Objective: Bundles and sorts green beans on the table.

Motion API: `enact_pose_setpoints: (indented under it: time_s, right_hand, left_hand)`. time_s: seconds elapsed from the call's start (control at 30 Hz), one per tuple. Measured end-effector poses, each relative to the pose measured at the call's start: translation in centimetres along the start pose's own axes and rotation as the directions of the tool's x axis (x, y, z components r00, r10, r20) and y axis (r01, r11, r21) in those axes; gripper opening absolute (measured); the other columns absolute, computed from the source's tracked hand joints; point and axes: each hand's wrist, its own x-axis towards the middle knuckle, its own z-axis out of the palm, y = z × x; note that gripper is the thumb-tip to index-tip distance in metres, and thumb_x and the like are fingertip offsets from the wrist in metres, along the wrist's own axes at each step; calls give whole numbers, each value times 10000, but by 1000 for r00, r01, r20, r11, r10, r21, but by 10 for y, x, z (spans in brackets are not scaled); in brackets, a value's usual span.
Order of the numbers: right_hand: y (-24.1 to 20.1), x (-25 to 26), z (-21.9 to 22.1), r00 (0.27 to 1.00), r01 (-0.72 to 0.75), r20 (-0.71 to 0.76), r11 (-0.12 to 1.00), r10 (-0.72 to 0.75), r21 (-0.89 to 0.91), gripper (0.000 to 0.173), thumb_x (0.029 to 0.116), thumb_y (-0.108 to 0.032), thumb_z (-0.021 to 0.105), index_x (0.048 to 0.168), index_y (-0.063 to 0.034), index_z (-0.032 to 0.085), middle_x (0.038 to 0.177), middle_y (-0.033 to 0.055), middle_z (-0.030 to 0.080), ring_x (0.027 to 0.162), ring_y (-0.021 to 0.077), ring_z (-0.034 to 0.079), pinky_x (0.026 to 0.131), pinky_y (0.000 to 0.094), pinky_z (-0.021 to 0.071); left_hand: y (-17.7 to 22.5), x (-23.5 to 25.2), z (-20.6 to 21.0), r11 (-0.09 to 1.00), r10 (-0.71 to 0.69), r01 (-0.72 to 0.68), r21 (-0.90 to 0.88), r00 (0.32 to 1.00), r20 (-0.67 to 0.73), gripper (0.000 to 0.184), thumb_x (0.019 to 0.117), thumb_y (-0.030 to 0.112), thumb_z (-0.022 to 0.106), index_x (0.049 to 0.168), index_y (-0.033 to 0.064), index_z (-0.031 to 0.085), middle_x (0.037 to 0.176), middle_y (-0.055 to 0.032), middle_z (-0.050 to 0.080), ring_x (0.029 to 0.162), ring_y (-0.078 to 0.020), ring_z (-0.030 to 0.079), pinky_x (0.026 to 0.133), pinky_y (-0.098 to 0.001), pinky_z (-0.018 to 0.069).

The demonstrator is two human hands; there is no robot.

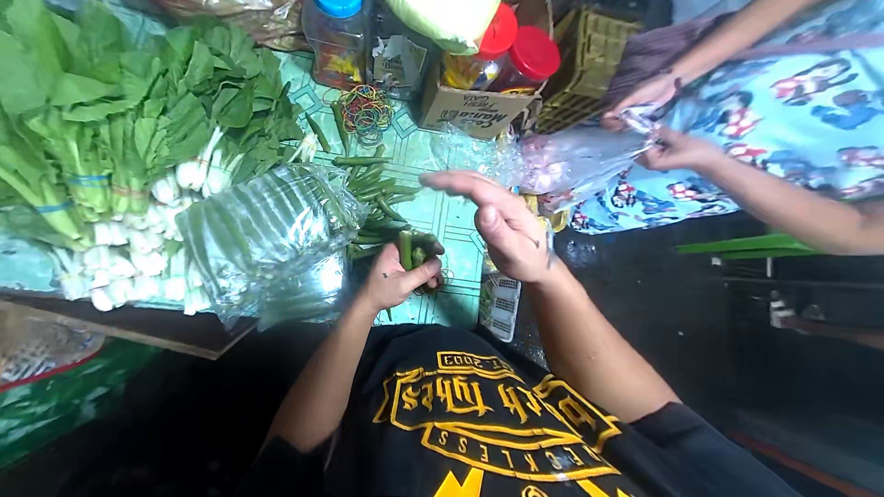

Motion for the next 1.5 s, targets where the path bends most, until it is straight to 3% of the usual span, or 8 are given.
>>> enact_pose_setpoints:
  time_s: [0.3, 0.43, 0.53, 0.67, 0.83, 1.23, 1.37, 1.5]
  right_hand:
    - [-7, 12, 10, 940, 93, 337, 991, -57, -95, 960, 1011, -686, 12, 1489, -21, 513, 1563, 76, 503, 1515, 249, 363, 1271, 543, 241]
    - [-2, 0, 36, 850, 84, 521, 959, 73, -272, 884, 957, -794, 82, 1542, -275, 494, 1633, -17, 414, 1564, 256, 257, 1237, 669, 148]
    - [2, 3, 8, 938, -56, 336, 992, 91, -111, 846, 1035, -651, 52, 1496, -120, 522, 1562, 45, 490, 1468, 224, 414, 1221, 524, 331]
    - [15, -12, 7, 984, -60, 156, 982, 88, -176, 511, 990, -450, 583, 1316, -61, 637, 1217, 97, 609, 891, 134, 606, 696, 311, 550]
    - [34, -41, 34, 965, 1, 263, 996, 23, -91, 298, 949, -261, 710, 1180, -77, 741, 1118, 68, 655, 1008, 121, 648, 857, 276, 584]
    - [40, -43, 31, 969, -5, 246, 1000, -2, 28, 329, 993, -273, 675, 1206, -27, 728, 1103, 99, 680, 1007, 133, 662, 871, 268, 584]
    - [69, -63, 27, 948, -305, 129, 945, 290, 115, 464, 1073, -393, 475, 1342, -44, 621, 1203, 99, 670, 886, 132, 667, 747, 330, 594]
    - [115, -117, 47, 779, -575, 9, 720, 627, -388, 323, 947, -265, 709, 1193, -54, 710, 1142, 199, 663, 995, 356, 672, 856, 570, 572]
  left_hand:
    - [5, 4, 1, 980, 16, -36, 197, 995, 101, 222, 795, 62, 835, 985, 26, 726, 899, -23, 748, 842, -80, 716, 812, -299, 621]
    - [22, -17, 7, 940, -205, 208, 270, 978, -43, 147, 859, 68, 724, 990, 9, 693, 851, 26, 672, 801, 5, 620, 779, -224, 534]
    - [1, 3, 3, 971, -80, 69, 229, 996, 42, 128, 852, 97, 786, 943, 39, 717, 771, -1, 712, 633, -60, 654, 612, -246, 582]
    - [9, 0, 5, 931, -64, 73, 357, 997, -39, 179, 812, 51, 801, 968, 36, 716, 826, -28, 725, 725, -77, 688, 697, -285, 608]
    - [14, 3, 3, 749, -198, 182, 637, 979, -48, 234, 733, 106, 858, 917, 72, 719, 777, -24, 707, 640, -80, 657, 626, -309, 579]
    - [6, -15, -4, 944, -232, 204, 258, 969, 84, 159, 886, 53, 723, 1040, 47, 681, 707, -43, 654, 495, -86, 549, 463, -229, 482]
    - [8, -16, -11, 913, -220, 200, 355, 975, 18, 162, 930, 175, 722, 1034, 58, 680, 763, 4, 666, 574, -52, 574, 557, -245, 523]
    - [9, -21, -23, 912, -201, 211, 352, 978, -65, 165, 931, 206, 721, 1025, 78, 676, 728, 14, 641, 526, -62, 538, 499, -247, 487]
